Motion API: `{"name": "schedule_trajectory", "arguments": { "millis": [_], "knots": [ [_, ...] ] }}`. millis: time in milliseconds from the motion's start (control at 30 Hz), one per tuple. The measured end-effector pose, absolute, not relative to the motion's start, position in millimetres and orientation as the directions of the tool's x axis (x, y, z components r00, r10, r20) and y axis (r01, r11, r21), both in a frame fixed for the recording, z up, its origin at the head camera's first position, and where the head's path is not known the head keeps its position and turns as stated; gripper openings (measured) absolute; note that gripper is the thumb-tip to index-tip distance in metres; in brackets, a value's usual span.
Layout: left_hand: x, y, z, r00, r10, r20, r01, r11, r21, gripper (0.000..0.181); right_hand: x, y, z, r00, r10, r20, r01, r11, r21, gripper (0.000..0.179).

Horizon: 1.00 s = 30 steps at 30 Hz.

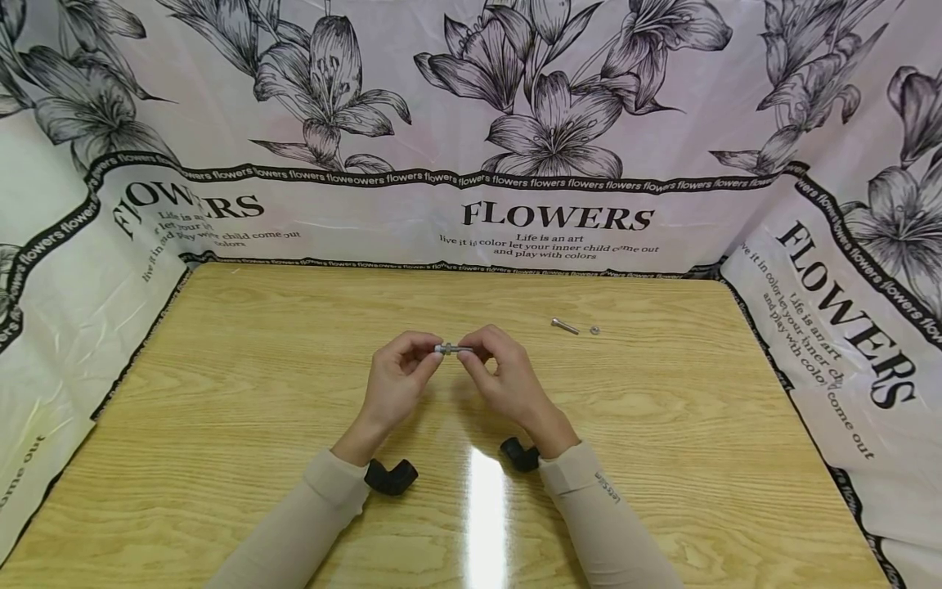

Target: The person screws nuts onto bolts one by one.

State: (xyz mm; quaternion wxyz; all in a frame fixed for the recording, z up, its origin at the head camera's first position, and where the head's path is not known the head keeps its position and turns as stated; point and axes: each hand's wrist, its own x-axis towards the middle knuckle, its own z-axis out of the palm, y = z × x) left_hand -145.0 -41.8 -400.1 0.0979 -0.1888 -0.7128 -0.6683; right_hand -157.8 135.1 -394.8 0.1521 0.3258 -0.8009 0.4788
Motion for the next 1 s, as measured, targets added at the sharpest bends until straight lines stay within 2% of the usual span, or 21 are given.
{"name": "schedule_trajectory", "arguments": {
  "millis": [533, 800, 1000],
  "knots": [
    [-145.3, -43.4, -400.4, -0.854, 0.176, 0.490, 0.511, 0.105, 0.853, 0.024, -158.0, 134.9, -398.3, -0.767, -0.371, 0.523, -0.632, 0.298, -0.716, 0.011],
    [-144.6, -42.1, -400.0, -0.849, 0.167, 0.501, 0.522, 0.126, 0.843, 0.013, -157.7, 133.8, -397.1, -0.755, -0.395, 0.523, -0.644, 0.292, -0.707, 0.012],
    [-143.3, -42.3, -399.1, -0.872, 0.181, 0.455, 0.482, 0.153, 0.863, 0.005, -156.5, 133.4, -396.5, -0.755, -0.399, 0.521, -0.644, 0.296, -0.706, 0.012]
  ]
}}
